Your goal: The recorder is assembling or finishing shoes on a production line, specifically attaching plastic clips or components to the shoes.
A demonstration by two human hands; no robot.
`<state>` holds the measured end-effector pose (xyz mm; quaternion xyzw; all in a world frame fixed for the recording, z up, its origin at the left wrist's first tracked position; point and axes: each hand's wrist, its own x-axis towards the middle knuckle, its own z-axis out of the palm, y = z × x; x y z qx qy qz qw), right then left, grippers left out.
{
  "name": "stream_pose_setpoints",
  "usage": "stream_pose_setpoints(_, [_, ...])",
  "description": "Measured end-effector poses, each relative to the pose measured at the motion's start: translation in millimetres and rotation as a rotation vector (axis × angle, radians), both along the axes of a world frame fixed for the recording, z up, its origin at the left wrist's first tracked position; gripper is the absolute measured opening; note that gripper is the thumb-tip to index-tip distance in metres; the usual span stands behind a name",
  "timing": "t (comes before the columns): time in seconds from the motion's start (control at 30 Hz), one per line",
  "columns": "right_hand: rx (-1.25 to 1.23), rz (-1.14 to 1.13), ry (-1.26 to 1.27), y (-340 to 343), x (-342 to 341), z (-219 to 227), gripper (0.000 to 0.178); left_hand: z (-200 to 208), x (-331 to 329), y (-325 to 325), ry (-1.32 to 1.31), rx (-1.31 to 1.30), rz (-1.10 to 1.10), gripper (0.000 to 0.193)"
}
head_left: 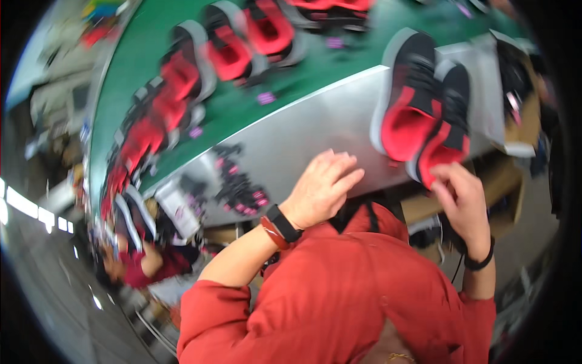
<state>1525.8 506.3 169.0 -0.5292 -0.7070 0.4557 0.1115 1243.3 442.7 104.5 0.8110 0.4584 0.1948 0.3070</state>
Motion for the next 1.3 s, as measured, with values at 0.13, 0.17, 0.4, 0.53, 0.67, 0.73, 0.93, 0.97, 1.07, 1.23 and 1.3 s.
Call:
stream_pose_setpoints(0.13, [-0.040, 0.390, 0.278, -9, -109, -14, 0.010, 5, -84, -115, 0.131, -0.218, 0.339, 0.033])
stream_pose_setpoints(0.17, [0.037, 0.491, 0.304, -16, -146, -17, 0.011, 11, -107, -145, 0.162, -0.260, 0.459, 0.030])
stream_pose_setpoints(0.4, [0.200, 0.913, 0.392, -64, -374, -37, 0.011, -4, -202, -296, -0.003, -0.320, 1.361, 0.016])
stream_pose_setpoints(0.53, [0.373, 0.920, 0.362, -110, -499, -91, 0.011, -27, -250, -310, -0.115, -0.231, 1.465, 0.013])
stream_pose_setpoints(0.67, [0.475, 0.998, 0.215, -136, -564, -115, 0.021, -38, -286, -315, -0.279, -0.175, 1.494, 0.013])
stream_pose_setpoints(0.73, [0.492, 1.031, 0.116, -146, -574, -124, 0.027, -43, -293, -325, -0.280, -0.180, 1.460, 0.014])
stream_pose_setpoints(0.93, [0.477, 0.956, 0.081, -140, -580, -127, 0.030, -38, -319, -327, -0.338, -0.249, 1.384, 0.016])
stream_pose_setpoints(0.97, [0.464, 0.918, 0.095, -137, -577, -127, 0.030, -31, -323, -321, -0.310, -0.261, 1.362, 0.015])
stream_pose_setpoints(1.07, [0.083, 0.808, 0.531, -117, -544, -99, 0.024, -23, -317, -297, -0.400, -0.306, 1.348, 0.015])
stream_pose_setpoints(1.23, [-0.509, 0.245, 0.563, -114, -381, -31, 0.036, 0, -278, -229, -0.238, -0.288, 0.872, 0.018])
stream_pose_setpoints(1.3, [-0.537, -0.256, 0.583, -133, -299, -37, 0.031, 18, -241, -182, -0.200, -0.181, 0.574, 0.021])
